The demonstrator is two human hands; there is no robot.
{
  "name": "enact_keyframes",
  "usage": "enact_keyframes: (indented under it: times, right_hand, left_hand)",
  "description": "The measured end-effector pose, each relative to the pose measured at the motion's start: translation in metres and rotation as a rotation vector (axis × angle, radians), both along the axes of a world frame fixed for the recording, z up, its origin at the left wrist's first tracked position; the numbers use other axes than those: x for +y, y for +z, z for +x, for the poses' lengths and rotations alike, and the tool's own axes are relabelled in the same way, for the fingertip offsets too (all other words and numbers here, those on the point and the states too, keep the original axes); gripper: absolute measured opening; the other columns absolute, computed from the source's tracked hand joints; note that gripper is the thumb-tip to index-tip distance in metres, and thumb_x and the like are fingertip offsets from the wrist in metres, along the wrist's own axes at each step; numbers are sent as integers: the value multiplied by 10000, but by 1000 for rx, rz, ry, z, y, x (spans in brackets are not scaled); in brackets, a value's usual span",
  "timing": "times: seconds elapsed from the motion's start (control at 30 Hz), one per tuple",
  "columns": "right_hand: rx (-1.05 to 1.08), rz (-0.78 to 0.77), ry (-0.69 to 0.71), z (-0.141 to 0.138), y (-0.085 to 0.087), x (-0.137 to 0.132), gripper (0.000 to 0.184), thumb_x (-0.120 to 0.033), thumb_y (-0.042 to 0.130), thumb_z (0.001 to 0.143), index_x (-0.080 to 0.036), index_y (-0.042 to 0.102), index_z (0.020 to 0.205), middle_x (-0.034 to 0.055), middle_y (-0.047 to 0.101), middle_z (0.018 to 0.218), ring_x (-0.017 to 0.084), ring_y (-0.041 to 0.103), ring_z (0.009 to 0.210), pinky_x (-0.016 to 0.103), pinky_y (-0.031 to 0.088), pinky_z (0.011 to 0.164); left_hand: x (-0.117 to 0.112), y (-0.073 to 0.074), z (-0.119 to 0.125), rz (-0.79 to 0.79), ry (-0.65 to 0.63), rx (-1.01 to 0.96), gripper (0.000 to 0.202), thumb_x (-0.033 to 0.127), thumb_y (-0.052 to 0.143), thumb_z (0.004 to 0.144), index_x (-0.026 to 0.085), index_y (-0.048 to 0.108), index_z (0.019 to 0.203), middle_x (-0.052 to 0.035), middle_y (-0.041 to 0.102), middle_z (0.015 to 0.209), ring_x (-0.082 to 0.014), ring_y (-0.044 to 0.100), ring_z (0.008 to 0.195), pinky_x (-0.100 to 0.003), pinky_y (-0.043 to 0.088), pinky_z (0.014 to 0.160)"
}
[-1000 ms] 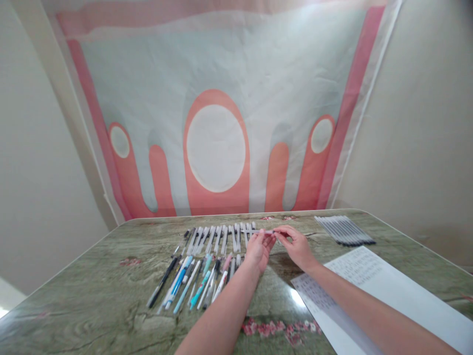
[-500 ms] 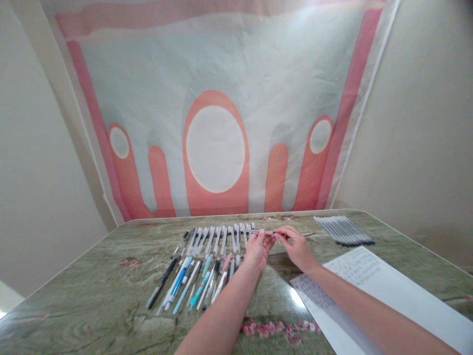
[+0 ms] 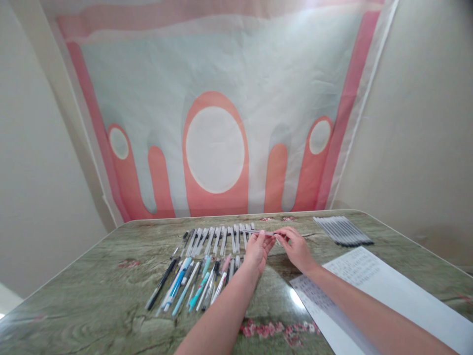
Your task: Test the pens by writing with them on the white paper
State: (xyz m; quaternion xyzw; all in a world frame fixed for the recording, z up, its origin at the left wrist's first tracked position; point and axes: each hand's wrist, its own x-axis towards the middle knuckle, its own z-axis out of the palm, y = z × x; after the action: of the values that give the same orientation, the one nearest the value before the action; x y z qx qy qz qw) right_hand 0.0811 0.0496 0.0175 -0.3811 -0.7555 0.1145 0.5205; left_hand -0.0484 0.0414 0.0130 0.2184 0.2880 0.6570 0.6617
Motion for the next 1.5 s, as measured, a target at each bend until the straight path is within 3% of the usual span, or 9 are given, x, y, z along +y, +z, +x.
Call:
enact_keyframes:
  times: [0.63,0.83,1.0,1.17,1.33,1.5]
  right_hand:
    - [-64,-26,-103,2,-9,5,328,-391,364,871,-199,499,642,12,513,627,158,483,643,269,377,626]
    - [-19,-125,-54,1,-9,3,384,-392,326,884,-187,517,620,10,536,592,149,502,594,255,369,596]
    - [65,-182,-11,1,-5,2,384,-386,304,887,-180,527,652,18,560,622,151,517,607,255,389,592]
    - [44,-111,4,1,0,0,214,-358,406,847,-182,528,836,40,574,776,166,523,710,270,418,632]
    - [-38,-26,-16,1,-1,1,214,-343,382,856,-189,525,814,54,560,769,177,509,717,300,420,658]
    - [-89,-34,-62,0,-6,5,236,-345,352,872,-189,517,806,51,560,756,181,511,722,303,406,670]
  left_hand:
    - [-3,0,3,66,-5,151,286,307,658,675,158,473,835,-61,655,797,-134,621,738,-247,452,698]
    - [-3,1,4,48,-18,167,284,302,658,676,156,475,837,-48,650,755,-125,618,704,-236,447,674]
    - [-2,2,4,37,-10,142,247,294,638,702,152,481,828,-68,652,809,-122,615,704,-232,450,661]
    - [-1,4,2,41,31,109,203,271,620,723,148,484,810,-71,647,840,-114,607,706,-211,443,635]
    - [0,3,1,15,31,100,208,271,626,718,146,491,815,-68,648,817,-112,606,688,-220,446,646]
    - [-1,1,2,38,12,108,218,265,629,713,152,483,828,-65,650,820,-116,612,705,-215,451,637]
